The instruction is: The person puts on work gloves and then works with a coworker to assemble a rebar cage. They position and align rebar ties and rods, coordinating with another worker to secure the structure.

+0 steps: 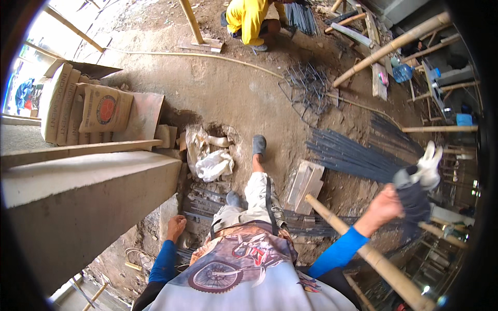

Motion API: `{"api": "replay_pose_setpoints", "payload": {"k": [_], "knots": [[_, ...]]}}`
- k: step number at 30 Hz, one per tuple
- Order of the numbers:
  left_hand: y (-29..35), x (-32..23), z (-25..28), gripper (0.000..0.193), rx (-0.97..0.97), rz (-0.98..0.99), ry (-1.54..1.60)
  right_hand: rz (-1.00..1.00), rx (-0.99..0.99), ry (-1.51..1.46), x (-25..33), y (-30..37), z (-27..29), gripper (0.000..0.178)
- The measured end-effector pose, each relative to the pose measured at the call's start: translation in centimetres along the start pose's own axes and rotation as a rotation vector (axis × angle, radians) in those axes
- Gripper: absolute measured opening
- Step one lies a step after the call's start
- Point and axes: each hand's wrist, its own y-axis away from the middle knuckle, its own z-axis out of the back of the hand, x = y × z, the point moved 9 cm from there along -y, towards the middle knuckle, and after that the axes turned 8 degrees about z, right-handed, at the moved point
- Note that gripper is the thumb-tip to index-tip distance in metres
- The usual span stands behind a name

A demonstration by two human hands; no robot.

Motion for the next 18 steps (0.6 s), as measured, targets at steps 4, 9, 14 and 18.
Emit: {"api": "replay_pose_setpoints", "payload": {"k": [4, 9, 14, 18], "knots": [[-4.4, -7.3, 1.4, 0.027, -0.096, 0.001, -0.043, -0.526, 1.648, 1.322, -24.2, 19.4, -4.3, 0.024], [-4.4, -17.1, 1.3, 0.030, -0.221, 0.049, 0.132, -0.399, 1.721, 0.995, -34.8, 23.7, -10.5, 0.029], [-1.1, -19.7, -2.9, 0.035, -0.090, 0.278, 0.133, -0.404, 1.674, 0.990, -41.2, 16.8, -23.5, 0.029], [-2.0, -21.4, -5.3, 0.034, -0.076, 0.303, 0.139, -0.171, 1.776, 0.871, -42.0, 14.7, -38.2, 0.027]]}}
